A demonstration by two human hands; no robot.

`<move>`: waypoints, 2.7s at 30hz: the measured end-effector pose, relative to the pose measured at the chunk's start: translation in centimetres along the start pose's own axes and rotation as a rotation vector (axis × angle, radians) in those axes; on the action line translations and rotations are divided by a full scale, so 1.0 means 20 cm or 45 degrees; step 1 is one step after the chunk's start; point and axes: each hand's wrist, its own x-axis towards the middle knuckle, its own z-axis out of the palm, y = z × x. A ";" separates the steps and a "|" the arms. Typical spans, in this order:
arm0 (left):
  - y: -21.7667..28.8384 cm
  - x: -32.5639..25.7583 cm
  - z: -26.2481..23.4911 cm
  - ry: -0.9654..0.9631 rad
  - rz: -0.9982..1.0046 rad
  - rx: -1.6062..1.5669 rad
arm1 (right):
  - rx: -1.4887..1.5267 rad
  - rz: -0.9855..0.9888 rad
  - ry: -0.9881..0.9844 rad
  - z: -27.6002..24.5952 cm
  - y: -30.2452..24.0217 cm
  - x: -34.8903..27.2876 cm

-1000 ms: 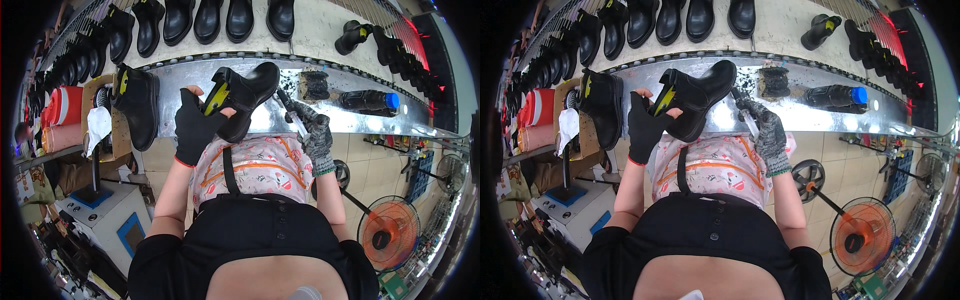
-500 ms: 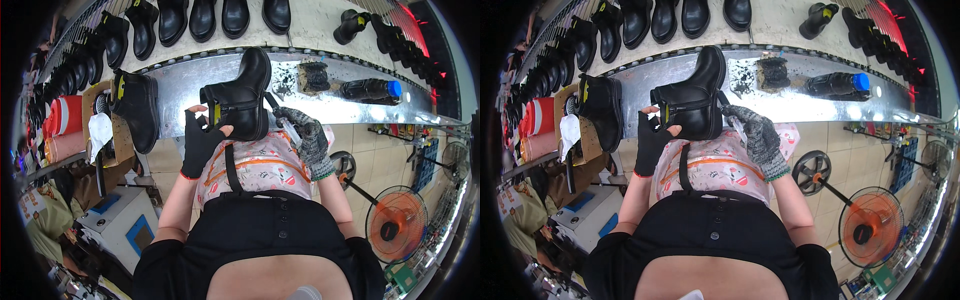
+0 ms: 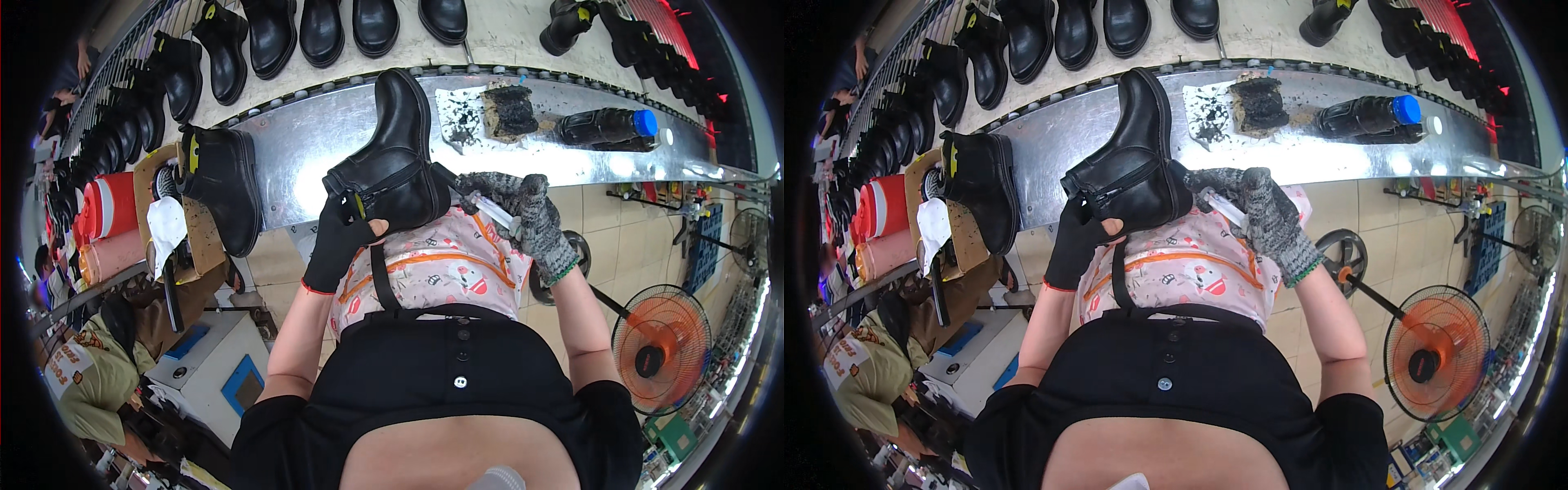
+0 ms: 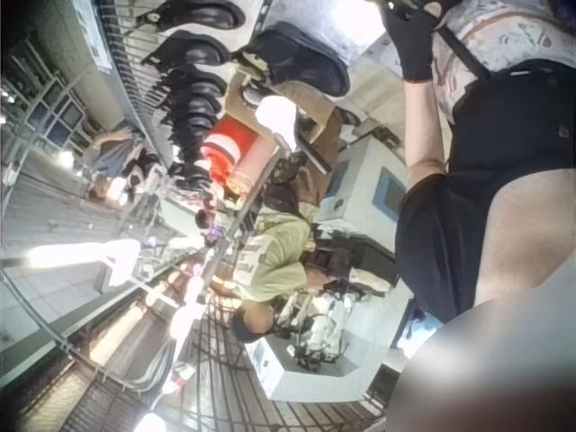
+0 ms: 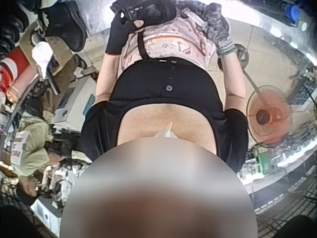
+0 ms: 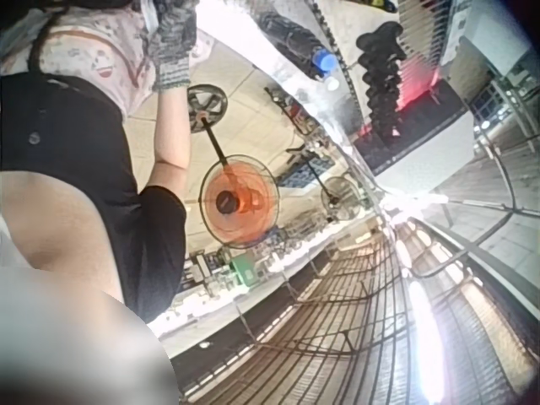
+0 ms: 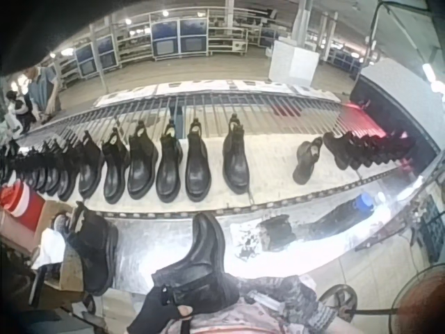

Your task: Cleaning and applying liquid finish to the seams and soles of black leather boots on a conveyor belt.

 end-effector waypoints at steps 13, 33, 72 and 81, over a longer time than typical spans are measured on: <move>0.03 0.04 0.08 -0.128 -0.011 -0.028 | -1.324 -0.144 -0.116 0.19 -0.31 -0.20; 0.16 0.07 0.10 -0.144 -0.163 -0.661 | -1.053 -0.327 0.083 0.16 -0.20 -0.39; 1.10 2.49 0.56 -0.199 0.511 0.475 | -1.432 -0.463 0.667 -0.31 0.58 0.09; 1.01 2.19 0.62 -0.416 0.830 0.009 | -1.047 -0.245 0.797 -0.34 0.68 0.12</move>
